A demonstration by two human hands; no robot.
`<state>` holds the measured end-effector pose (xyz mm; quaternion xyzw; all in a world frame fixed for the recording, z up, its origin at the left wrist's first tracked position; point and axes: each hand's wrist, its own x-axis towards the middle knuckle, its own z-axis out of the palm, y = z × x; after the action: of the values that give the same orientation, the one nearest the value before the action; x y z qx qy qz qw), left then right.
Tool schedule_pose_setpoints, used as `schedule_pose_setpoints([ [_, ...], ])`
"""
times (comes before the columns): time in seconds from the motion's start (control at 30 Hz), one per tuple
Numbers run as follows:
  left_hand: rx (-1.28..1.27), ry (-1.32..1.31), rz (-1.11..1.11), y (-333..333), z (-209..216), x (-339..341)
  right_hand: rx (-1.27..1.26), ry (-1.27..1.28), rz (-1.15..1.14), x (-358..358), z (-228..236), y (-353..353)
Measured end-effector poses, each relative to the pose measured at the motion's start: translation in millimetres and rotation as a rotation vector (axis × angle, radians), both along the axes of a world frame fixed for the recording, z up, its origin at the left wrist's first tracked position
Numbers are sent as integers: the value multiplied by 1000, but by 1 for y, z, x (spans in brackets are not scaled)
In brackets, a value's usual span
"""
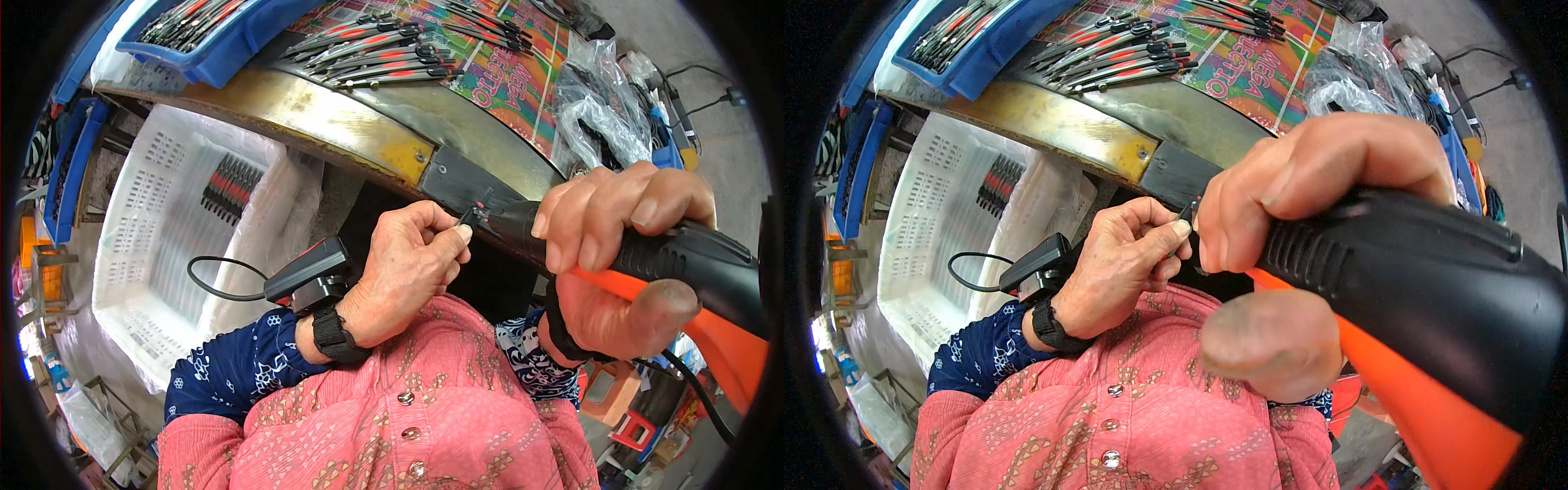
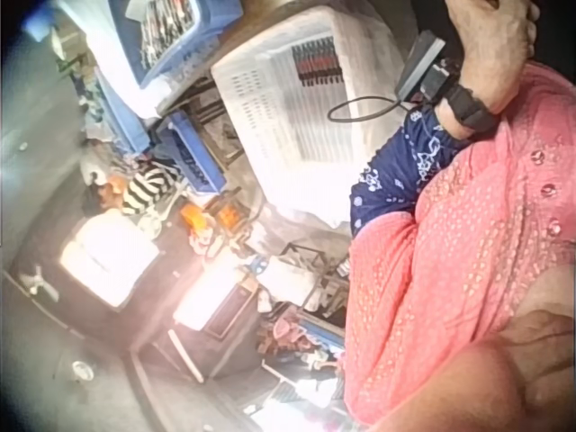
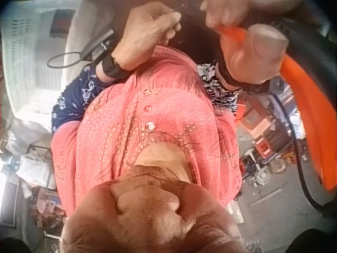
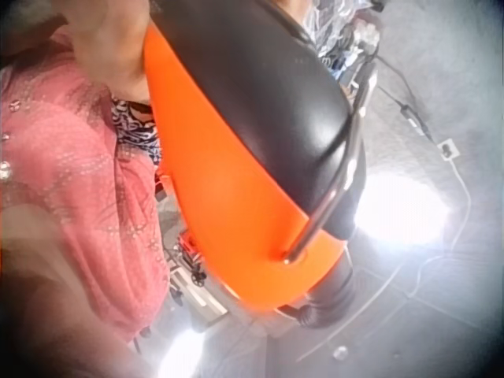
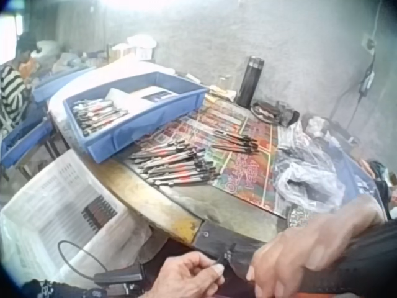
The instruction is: The person uses a hot glue gun to apply glue to the ends of small black handles with red tips, then places each finished handle into a white basket. The person repeats this process for several handles and arranges them in the basket.
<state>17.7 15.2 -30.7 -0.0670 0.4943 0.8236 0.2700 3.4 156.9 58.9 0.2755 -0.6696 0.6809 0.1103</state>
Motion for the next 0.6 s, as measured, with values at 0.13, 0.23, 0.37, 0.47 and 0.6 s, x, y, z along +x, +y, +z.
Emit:
schedule_pose_setpoints([
  [0.13, 7, -3, -2, 0, -1, 0, -7, 2, 16, -2, 0, -1],
  [0.23, 10, 8, -3, -1, -2, -1, -8, -1, 26, -4, 0, -2],
  [0.37, 0, 14, -3, 0, -3, -1, -12, -1, 39, -6, 1, -2],
  [0.47, 3, 17, 3, 0, -3, -1, -10, -8, 47, -7, 1, -2],
  [0.6, -1, 23, 55, 3, -1, -1, -4, -19, 63, -9, 2, -3],
])
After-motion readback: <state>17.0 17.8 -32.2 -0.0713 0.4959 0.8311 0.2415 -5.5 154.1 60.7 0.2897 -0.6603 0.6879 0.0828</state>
